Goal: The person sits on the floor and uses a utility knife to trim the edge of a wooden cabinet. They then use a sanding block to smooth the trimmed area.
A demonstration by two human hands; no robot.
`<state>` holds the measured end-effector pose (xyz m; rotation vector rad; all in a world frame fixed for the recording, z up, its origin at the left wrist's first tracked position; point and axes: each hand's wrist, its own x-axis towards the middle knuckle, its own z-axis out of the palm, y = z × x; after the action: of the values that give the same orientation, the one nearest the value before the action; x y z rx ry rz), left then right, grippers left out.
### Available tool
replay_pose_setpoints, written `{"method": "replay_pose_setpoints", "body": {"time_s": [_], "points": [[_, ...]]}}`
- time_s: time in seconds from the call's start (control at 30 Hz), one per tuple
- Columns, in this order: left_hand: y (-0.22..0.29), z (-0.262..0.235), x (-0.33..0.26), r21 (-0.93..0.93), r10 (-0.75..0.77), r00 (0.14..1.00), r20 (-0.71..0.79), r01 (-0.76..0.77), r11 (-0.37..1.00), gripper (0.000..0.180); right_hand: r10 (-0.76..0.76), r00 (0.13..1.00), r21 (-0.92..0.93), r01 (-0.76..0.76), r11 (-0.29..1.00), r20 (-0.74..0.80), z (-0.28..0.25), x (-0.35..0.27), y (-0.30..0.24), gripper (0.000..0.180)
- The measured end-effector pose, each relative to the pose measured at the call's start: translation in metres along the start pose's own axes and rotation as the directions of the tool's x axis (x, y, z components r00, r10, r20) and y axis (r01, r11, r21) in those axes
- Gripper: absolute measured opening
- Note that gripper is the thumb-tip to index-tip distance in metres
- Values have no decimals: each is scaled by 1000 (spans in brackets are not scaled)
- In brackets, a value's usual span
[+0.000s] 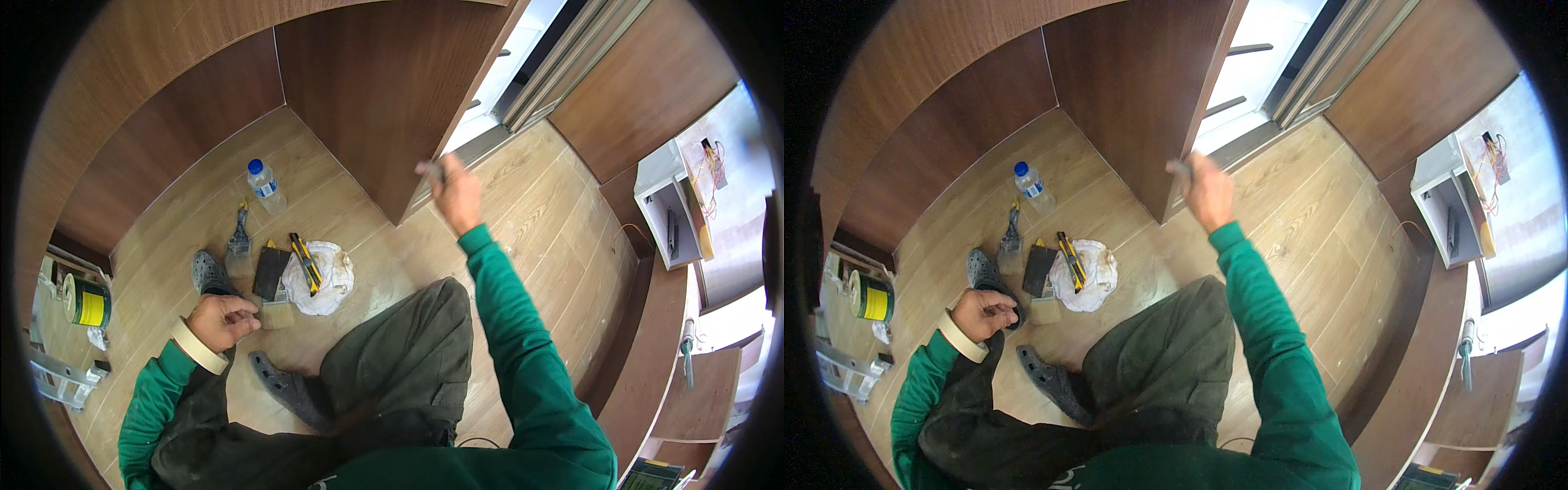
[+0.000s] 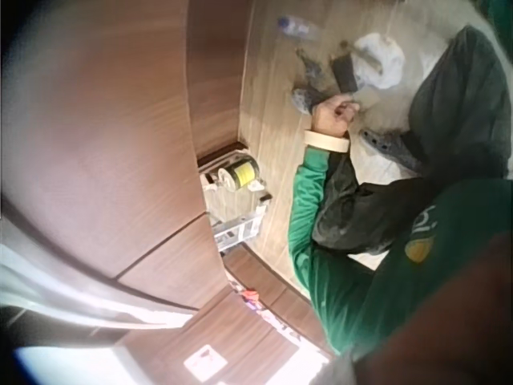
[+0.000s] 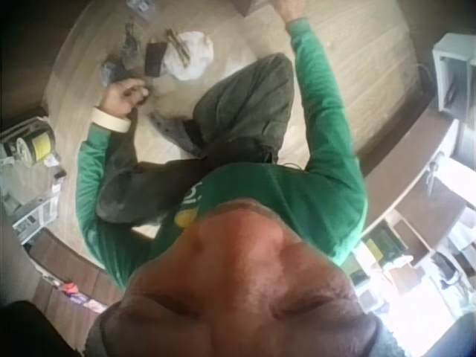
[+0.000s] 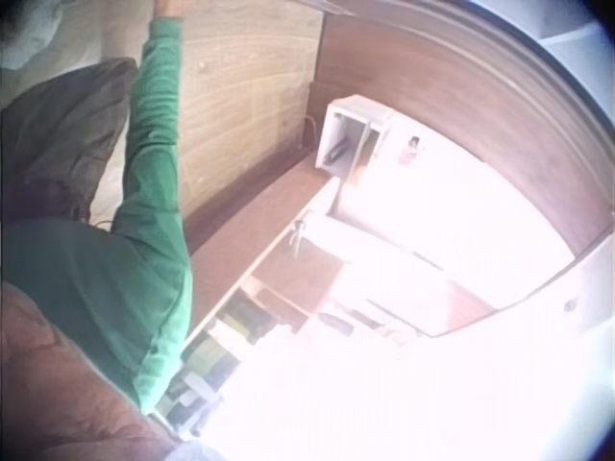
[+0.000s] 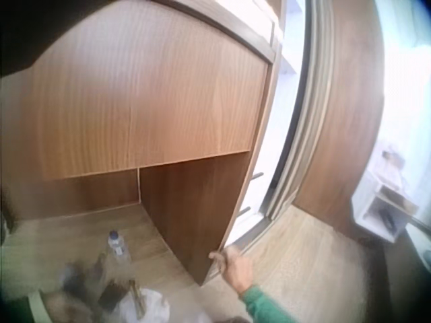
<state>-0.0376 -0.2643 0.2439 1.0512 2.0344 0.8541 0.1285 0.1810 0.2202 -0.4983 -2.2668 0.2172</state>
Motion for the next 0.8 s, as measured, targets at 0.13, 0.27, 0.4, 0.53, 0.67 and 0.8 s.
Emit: {"method": "replay_pose_setpoints", "body": {"time_s": [0.13,0.27,0.4,0.53,0.67,0.8], "points": [[11,-2,2,33,29,999,19,-30,999,24,277,933,19,-288,957,232,64,-73,25,35],[9,-10,-6,-5,-45,999,-17,45,999,23,502,810,367,-586,723,305,63,-106,-3,41],[5,-4,-1,-12,-101,995,-13,101,995,23,681,673,684,-643,344,291,47,-91,-3,31],[-7,0,-5,50,-35,999,35,33,998,25,736,529,819,-570,-61,423,39,-45,-19,28],[2,0,4,76,-18,999,34,16,997,28,713,593,889,-449,-94,375,54,-39,-22,27],[-6,3,3,66,-47,999,22,45,997,28,718,655,908,-411,77,235,60,-36,-14,29]]}}
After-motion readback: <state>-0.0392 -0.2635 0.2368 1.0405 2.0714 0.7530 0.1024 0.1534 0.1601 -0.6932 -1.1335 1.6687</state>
